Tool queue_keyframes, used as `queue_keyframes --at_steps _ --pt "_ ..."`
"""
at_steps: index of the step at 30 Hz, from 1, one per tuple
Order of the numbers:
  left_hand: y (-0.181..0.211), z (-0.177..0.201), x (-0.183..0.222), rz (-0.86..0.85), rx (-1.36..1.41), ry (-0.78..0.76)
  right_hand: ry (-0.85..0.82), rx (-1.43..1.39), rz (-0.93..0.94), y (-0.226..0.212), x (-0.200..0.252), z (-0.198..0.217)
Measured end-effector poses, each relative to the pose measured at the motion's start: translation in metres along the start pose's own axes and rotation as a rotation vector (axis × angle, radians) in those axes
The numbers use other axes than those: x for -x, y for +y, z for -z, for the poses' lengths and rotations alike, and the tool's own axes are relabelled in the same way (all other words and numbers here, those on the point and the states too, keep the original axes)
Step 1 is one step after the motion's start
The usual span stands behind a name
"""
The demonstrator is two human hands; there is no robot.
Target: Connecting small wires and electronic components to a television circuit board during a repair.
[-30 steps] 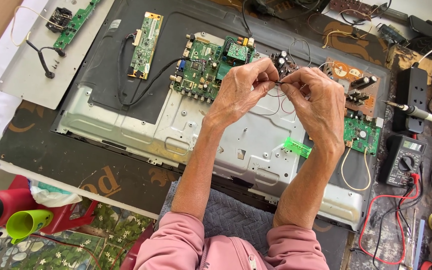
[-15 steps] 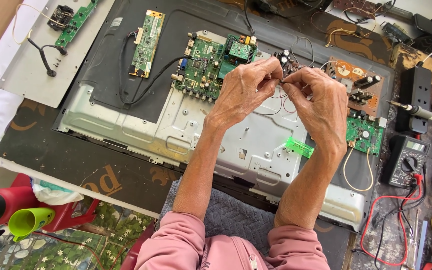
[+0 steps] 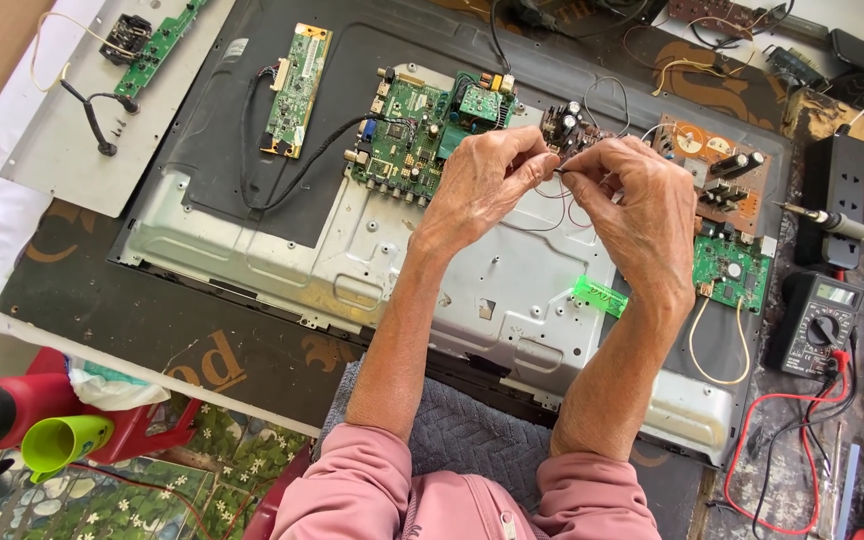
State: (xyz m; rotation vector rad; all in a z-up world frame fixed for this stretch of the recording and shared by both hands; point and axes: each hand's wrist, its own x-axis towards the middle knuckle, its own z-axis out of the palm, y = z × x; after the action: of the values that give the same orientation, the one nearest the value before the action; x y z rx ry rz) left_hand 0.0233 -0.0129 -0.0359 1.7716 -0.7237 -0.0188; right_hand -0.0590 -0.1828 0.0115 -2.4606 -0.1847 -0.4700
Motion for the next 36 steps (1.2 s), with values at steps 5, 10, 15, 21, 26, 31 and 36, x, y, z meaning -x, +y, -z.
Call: queue_keyframes --at_steps 5,10,15,21,26,31,36 --pt "0.002 0.002 0.000 -0.006 0.012 0.001 0.010 0.000 0.013 -0.001 0.000 -0.001" --pt "0.012 0.005 0.005 -0.027 0.065 -0.014 0.013 -0.003 0.000 0.001 0.000 -0.002" --pt "0.003 0.004 0.000 -0.089 0.051 0.008 0.014 -0.008 0.004 0.000 -0.002 -0.002" --pt "-0.001 0.003 0.000 -0.109 0.037 0.022 0.059 -0.060 -0.013 -0.006 -0.001 -0.004" --pt "0.000 0.002 0.001 -0.123 0.029 0.030 0.066 -0.055 0.002 -0.004 -0.001 -0.005" --pt "0.004 0.003 0.000 -0.129 0.049 0.023 0.079 -0.050 -0.018 -0.007 -0.002 -0.006" --pt "0.004 0.004 -0.001 -0.160 0.026 0.046 0.097 -0.021 -0.008 -0.006 -0.003 -0.005"
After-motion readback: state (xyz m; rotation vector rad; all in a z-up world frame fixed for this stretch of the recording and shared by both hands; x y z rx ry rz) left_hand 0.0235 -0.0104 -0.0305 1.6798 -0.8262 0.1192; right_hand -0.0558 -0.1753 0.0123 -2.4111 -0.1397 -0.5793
